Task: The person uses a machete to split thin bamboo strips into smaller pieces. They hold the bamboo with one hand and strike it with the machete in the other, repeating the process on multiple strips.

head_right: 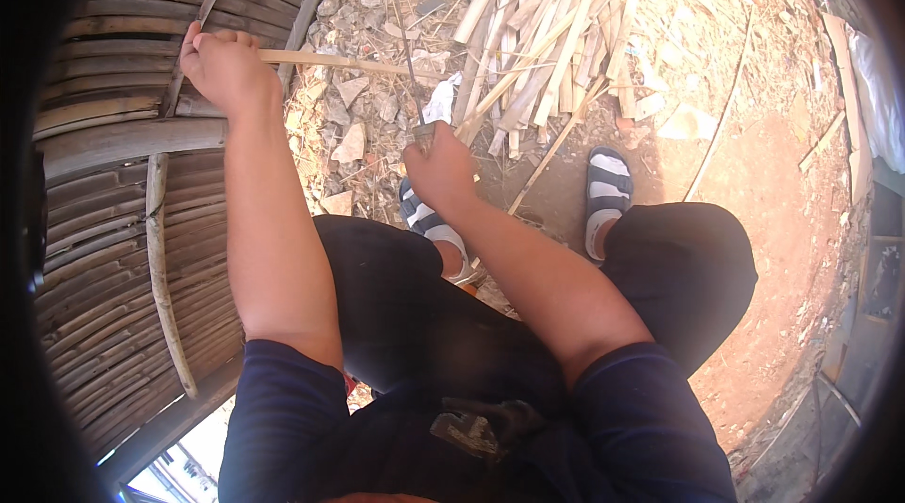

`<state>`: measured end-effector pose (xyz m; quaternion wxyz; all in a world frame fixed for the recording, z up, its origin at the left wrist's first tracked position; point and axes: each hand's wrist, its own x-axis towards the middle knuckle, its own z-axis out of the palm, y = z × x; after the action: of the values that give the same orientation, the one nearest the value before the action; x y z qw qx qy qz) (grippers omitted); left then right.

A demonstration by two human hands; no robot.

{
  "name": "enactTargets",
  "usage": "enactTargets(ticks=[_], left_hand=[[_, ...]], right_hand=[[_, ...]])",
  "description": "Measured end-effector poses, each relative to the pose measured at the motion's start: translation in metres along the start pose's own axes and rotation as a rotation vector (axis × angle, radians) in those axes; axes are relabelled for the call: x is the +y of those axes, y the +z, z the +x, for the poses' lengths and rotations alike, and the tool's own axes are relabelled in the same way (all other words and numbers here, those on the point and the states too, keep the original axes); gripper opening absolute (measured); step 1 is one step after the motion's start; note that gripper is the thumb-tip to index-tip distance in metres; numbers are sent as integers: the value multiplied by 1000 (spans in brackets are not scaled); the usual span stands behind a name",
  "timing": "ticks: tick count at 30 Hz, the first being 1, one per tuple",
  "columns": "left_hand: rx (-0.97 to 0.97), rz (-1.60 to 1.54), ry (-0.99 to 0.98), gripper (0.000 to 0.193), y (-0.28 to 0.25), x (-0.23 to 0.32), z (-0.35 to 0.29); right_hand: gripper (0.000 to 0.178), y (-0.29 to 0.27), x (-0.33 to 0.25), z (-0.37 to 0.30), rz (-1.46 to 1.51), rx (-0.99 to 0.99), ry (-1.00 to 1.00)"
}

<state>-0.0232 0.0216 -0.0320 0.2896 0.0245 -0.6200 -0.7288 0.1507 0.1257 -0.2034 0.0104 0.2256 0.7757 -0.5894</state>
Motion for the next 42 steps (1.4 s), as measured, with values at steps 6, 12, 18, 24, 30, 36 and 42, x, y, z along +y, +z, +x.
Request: enactTargets(ticks=[6, 12, 18, 24, 30, 36, 42], left_hand=[[72, 69, 21, 26, 4, -5, 3], [92, 37, -48, 25, -7, 0, 5], [79, 36, -14, 26, 1, -2, 0], [150, 87, -13, 26, -2, -4, 5], [83, 4, -38, 26, -4, -1, 4], [-134, -161, -85, 28, -1, 15, 3], [-447, -164, -141, 27, -13, 20, 13]], right_hand=[[40, 3, -7, -10, -114, -220, -25], [40, 9, 33, 0, -166, -150, 111], [42, 1, -6, -10, -114, -120, -6], [47, 19, 56, -2, -236, -209, 195], [41, 10, 66, 0, -177, -85, 189], [48, 1, 11, -2, -43, -134, -34], [42, 13, 58, 2, -146, -119, 124]])
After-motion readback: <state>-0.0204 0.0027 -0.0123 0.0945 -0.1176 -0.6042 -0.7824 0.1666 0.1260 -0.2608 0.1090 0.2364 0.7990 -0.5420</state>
